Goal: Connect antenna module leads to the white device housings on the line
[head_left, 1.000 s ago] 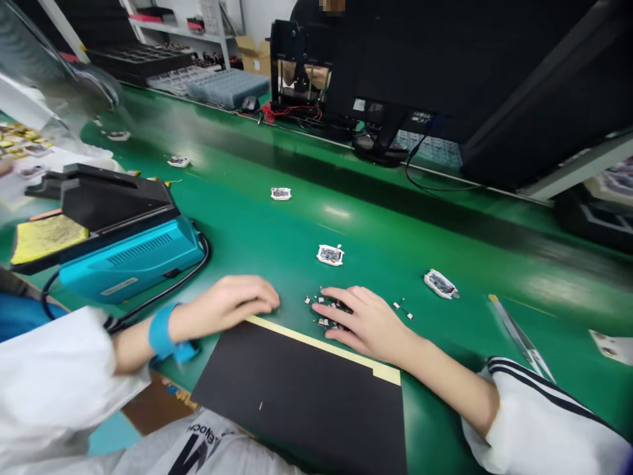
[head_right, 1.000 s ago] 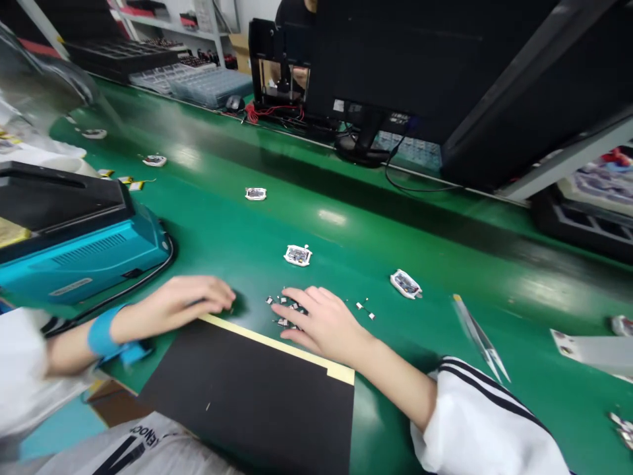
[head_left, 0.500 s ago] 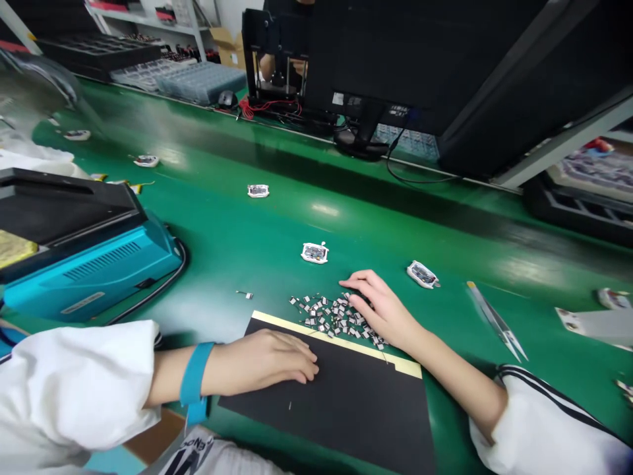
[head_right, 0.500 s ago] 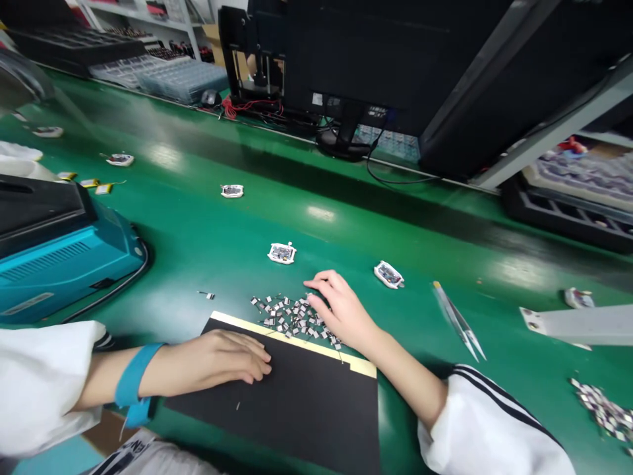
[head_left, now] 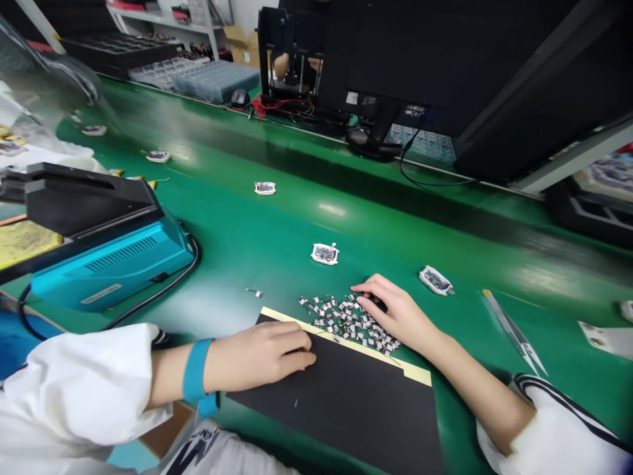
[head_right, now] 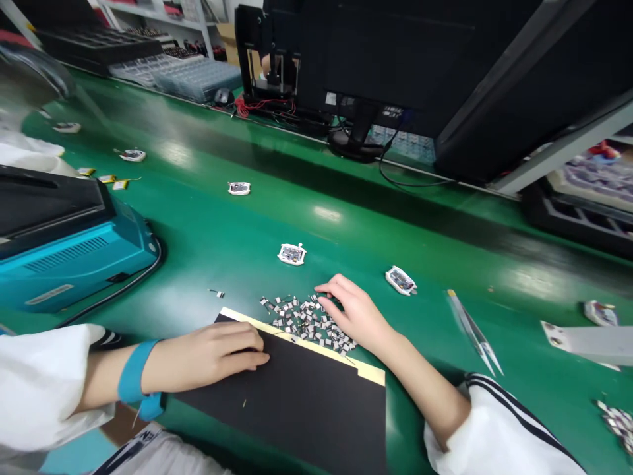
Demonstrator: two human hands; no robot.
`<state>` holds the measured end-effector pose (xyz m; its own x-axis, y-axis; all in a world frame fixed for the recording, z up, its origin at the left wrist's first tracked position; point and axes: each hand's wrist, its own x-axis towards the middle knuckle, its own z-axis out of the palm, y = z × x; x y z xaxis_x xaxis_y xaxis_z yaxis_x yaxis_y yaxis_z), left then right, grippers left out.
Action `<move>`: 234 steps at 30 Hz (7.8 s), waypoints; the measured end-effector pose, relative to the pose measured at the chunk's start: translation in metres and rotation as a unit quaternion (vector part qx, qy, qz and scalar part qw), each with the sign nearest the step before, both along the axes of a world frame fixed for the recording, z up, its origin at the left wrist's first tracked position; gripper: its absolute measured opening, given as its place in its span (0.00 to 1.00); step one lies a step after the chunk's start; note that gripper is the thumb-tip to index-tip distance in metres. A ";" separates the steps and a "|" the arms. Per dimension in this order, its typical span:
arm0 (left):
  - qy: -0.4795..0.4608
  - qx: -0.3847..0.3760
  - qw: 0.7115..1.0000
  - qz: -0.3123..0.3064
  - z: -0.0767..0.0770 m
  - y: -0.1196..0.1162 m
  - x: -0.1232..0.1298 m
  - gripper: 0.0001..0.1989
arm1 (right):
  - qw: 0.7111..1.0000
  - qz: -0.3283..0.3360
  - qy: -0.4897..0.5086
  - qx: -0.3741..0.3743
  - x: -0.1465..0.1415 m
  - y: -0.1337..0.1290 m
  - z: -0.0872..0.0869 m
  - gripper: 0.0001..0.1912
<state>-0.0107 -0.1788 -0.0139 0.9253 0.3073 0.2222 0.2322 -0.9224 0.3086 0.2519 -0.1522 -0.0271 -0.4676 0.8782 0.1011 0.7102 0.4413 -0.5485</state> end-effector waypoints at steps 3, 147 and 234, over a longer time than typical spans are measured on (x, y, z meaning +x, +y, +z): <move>0.012 0.048 0.998 -0.024 0.004 -0.002 -0.003 0.10 | 0.999 0.030 0.023 -0.006 0.001 -0.003 -0.001 0.11; 0.025 0.087 0.973 0.211 -0.002 0.103 0.026 0.08 | 0.994 0.058 0.081 0.042 -0.051 0.085 -0.015 0.15; -0.007 0.122 0.971 0.207 -0.015 0.103 0.024 0.13 | 0.970 0.020 0.184 0.158 -0.063 0.070 -0.006 0.06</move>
